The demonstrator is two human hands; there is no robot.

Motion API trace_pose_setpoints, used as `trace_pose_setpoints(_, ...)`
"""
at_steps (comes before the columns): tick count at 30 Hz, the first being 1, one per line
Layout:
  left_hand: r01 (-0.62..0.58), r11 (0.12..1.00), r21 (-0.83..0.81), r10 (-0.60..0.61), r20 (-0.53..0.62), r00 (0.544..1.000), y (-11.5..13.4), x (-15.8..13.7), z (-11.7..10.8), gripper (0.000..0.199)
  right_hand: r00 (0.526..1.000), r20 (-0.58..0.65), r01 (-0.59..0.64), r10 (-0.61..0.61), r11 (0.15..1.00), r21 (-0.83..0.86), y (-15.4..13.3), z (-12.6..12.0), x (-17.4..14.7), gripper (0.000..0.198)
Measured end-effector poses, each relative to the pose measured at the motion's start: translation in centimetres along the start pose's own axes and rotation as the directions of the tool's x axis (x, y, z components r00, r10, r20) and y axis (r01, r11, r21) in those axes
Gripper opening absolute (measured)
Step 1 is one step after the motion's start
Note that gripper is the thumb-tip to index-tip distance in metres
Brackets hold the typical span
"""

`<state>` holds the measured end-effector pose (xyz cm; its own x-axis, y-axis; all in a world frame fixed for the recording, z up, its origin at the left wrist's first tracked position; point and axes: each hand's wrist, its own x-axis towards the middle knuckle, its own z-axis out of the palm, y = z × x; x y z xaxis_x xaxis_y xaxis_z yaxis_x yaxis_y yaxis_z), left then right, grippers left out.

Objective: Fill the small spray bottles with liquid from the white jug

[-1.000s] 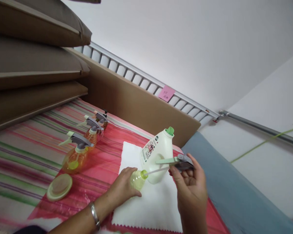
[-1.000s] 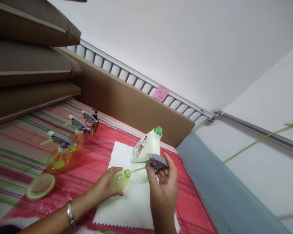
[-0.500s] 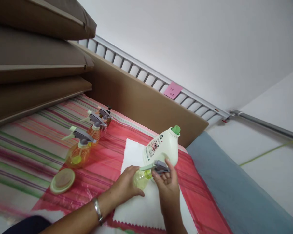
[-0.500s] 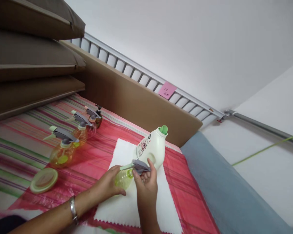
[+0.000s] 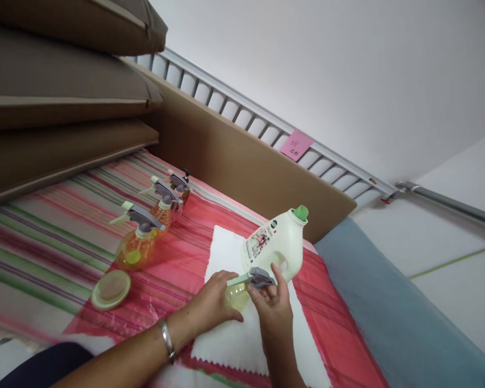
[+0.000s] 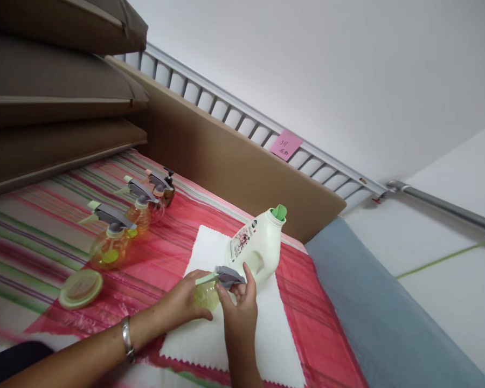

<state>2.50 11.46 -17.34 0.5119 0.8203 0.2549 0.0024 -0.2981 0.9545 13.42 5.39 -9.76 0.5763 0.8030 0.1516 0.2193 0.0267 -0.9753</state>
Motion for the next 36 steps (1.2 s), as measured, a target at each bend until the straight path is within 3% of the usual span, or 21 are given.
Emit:
trace_pose_setpoints(8, -0.004, 0.999, 0.051, 0.002, 0.025, 1.0, 0.7, 0.0, -0.3, 0.083, 1.0, -0.003, 0.004, -0.005, 0.997, -0.083, 1.2, -0.1, 0.2, 0.076)
trace_pose_setpoints(15, -0.001, 0.997, 0.079, -0.001, 0.03, 1.0, 0.7, 0.0, -0.3, 0.084, 0.997, 0.065, -0.041, 0.03, 0.984, 0.175, 0.2, -1.1, -0.6, 0.081)
trace_pose_setpoints(18, -0.006, 0.997, 0.082, 0.003, 0.043, 0.999, 0.8, 0.1, -0.3, 0.084, 0.987, 0.148, -0.102, 0.068, 0.967, 0.233, 0.5, -2.0, -0.2, 0.068)
trace_pose_setpoints(21, -0.012, 0.997, 0.078, 0.008, 0.049, 0.999, 0.8, 0.1, -0.4, 0.083, 0.953, 0.279, -0.184, 0.118, 0.957, 0.224, 1.4, -2.2, 0.4, 0.041)
trace_pose_setpoints(23, -0.015, 0.998, 0.064, 0.012, 0.038, 0.999, 0.8, 0.0, -0.4, 0.082, 0.945, 0.302, -0.197, 0.127, 0.957, 0.213, 2.0, -2.0, 0.6, 0.029)
trace_pose_setpoints(28, 0.001, 0.998, 0.059, -0.002, 0.011, 1.0, 0.7, -0.1, -0.3, 0.081, 0.973, 0.213, -0.123, 0.088, 0.981, 0.153, 2.4, -1.3, 0.5, 0.047)
trace_pose_setpoints(36, -0.015, 0.997, 0.078, 0.014, 0.02, 1.0, 0.3, -0.1, -0.2, 0.082, 0.97, 0.204, -0.161, 0.136, 0.98, 0.114, 1.6, -1.2, 0.3, 0.051)
